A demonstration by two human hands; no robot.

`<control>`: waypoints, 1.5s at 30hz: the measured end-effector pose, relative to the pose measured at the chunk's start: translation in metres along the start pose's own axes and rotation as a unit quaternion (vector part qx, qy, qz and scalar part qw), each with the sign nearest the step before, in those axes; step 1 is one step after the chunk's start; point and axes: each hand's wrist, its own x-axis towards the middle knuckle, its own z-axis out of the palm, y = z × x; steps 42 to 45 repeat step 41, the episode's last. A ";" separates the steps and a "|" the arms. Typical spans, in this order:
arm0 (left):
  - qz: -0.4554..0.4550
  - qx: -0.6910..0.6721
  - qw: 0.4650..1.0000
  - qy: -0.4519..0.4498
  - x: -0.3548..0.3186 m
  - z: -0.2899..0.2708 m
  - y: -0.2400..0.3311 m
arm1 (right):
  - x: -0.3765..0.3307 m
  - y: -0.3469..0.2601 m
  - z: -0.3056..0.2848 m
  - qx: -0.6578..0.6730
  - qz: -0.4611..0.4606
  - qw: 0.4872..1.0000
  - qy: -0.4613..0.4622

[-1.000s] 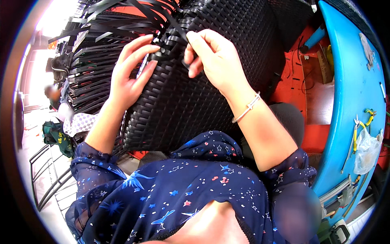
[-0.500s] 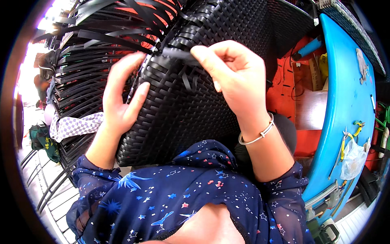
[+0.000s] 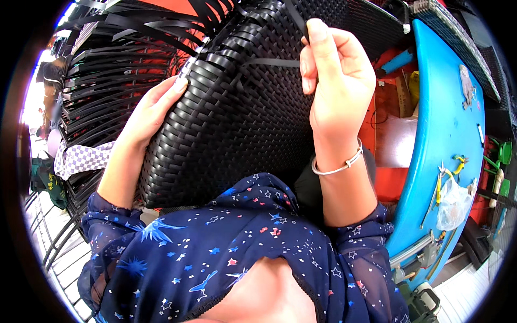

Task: The person uses a small knife to trim excess plastic strands from the woven surface of a black furniture piece. They carefully scrape and cut the protruding ends along the edges and corners to create a smooth finish.

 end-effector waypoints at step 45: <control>0.391 0.559 0.730 0.047 -0.002 0.070 0.016 | -0.109 -0.027 -0.102 0.023 -0.014 0.999 0.036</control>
